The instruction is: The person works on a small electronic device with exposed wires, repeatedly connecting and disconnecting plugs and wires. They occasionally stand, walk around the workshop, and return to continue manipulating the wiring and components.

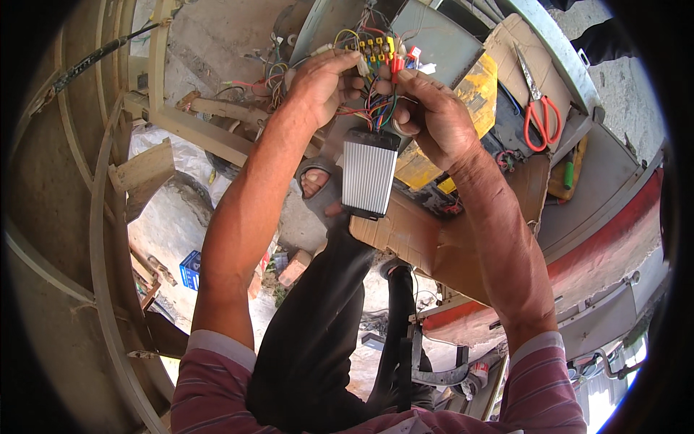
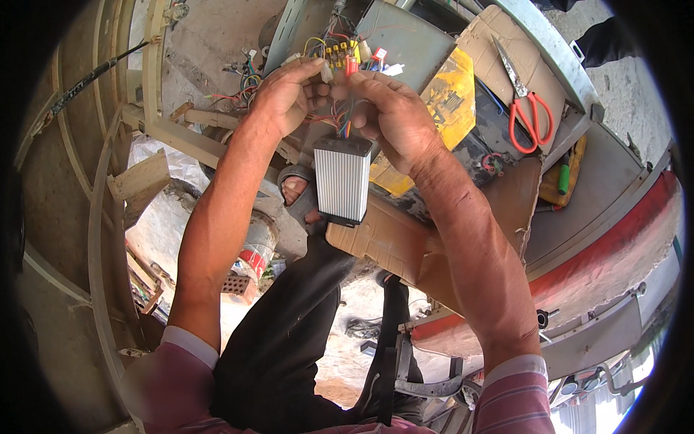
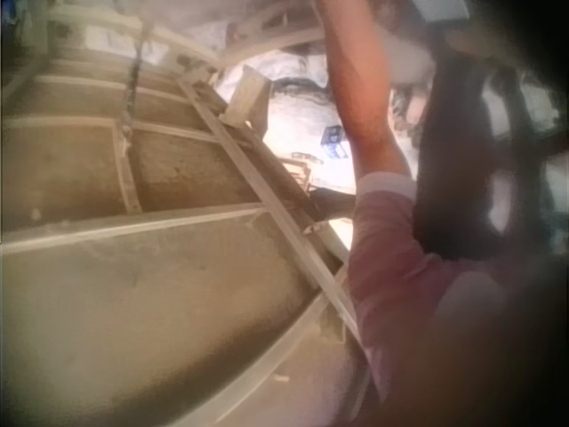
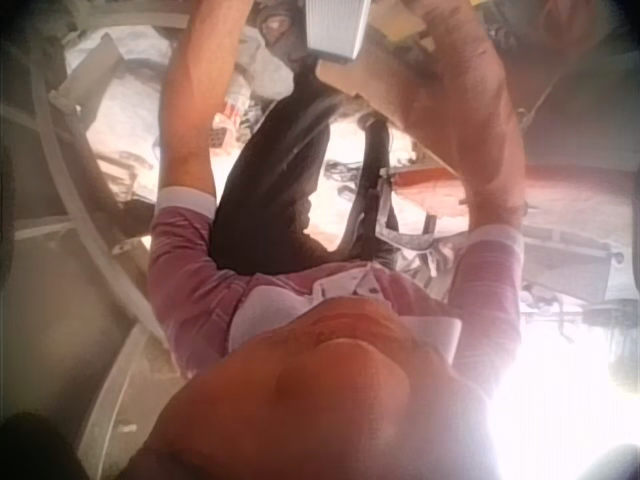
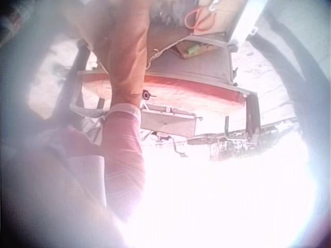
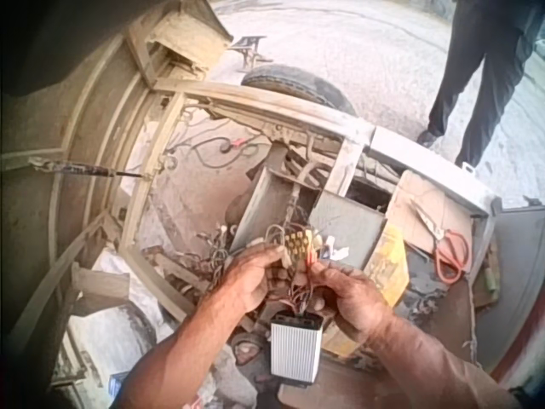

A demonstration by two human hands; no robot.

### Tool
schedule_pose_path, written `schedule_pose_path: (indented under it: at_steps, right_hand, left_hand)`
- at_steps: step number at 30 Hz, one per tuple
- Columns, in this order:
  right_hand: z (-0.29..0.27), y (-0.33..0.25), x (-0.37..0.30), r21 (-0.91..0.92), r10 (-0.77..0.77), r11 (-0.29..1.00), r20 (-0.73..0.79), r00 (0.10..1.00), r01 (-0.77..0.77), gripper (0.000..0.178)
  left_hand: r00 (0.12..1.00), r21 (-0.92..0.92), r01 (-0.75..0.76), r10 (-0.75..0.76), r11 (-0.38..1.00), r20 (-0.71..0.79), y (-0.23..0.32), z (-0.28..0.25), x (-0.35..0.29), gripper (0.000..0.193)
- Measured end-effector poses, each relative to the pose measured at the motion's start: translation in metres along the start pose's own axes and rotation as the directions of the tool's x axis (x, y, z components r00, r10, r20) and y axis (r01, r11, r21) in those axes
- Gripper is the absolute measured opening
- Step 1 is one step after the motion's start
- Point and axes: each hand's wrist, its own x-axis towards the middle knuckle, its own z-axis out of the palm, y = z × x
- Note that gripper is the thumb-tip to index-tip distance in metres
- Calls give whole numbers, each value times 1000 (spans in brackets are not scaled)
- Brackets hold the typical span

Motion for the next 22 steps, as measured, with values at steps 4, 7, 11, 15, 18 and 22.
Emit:
schedule_pose_path:
  at_steps: [4,7,11,15,18,22]
  right_hand:
    - [-3,-3,3,57,35,998,55,998,-39,31]
    - [-1,1,4,39,23,999,44,999,-25,32]
    - [2,2,6,-45,-6,999,16,1000,7,32]
    - [4,1,5,-137,-23,990,-13,1000,21,32]
    - [4,3,7,-176,-25,984,-36,999,19,32]
    - [-2,8,12,-160,-31,987,-38,999,24,34]
  left_hand:
    - [1000,-6,-4,4,1000,1,0,-1,1,12]
    - [1000,-16,-2,3,1000,27,1,-2,2,12]
    - [999,-25,-3,4,1000,41,0,-4,2,12]
    - [994,-37,-33,36,999,103,-1,-5,2,13]
    - [990,-36,-32,36,999,136,0,-8,1,16]
    - [992,-26,-36,39,999,122,1,-7,-2,18]
